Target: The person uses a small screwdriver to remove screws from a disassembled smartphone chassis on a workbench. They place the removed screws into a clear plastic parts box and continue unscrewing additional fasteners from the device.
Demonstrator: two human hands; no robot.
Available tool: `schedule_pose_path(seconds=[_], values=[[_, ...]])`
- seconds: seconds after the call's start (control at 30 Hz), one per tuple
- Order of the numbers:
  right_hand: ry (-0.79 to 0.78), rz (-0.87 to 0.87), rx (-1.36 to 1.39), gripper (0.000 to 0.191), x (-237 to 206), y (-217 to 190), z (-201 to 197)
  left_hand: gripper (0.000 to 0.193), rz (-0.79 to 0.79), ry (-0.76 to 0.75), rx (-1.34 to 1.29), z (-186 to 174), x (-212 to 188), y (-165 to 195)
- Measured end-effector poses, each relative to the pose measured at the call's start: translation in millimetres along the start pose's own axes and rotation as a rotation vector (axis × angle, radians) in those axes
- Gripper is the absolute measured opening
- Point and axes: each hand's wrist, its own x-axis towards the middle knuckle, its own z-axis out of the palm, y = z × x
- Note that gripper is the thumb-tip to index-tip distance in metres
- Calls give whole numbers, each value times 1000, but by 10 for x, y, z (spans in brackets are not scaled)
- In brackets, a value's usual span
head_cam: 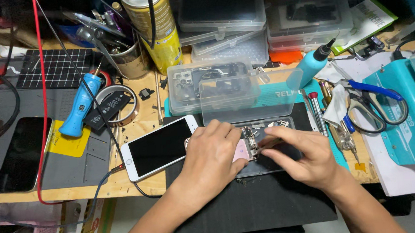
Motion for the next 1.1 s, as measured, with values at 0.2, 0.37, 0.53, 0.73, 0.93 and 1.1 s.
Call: schedule_pose_path(seconds=[0.2,0.37,0.53,0.73,0.93,1.1], values=[[-34,122,129,46,-46,0,3,49,-4,9,-12,-10,5,6],[-28,150,151,56,-86,-34,-21,50,-16,-27,-8,-16,17,11],[191,228,269,68,-48,-27,-122,55,-1,-22,3,-28,16,5],[272,337,103,71,-44,4,-254,57,57,-31,20,-27,72,39],[290,387,87,67,-173,58,-308,33,110,-10,8,13,208,62],[286,337,180,70,-237,77,-328,15,183,49,21,90,284,61]])
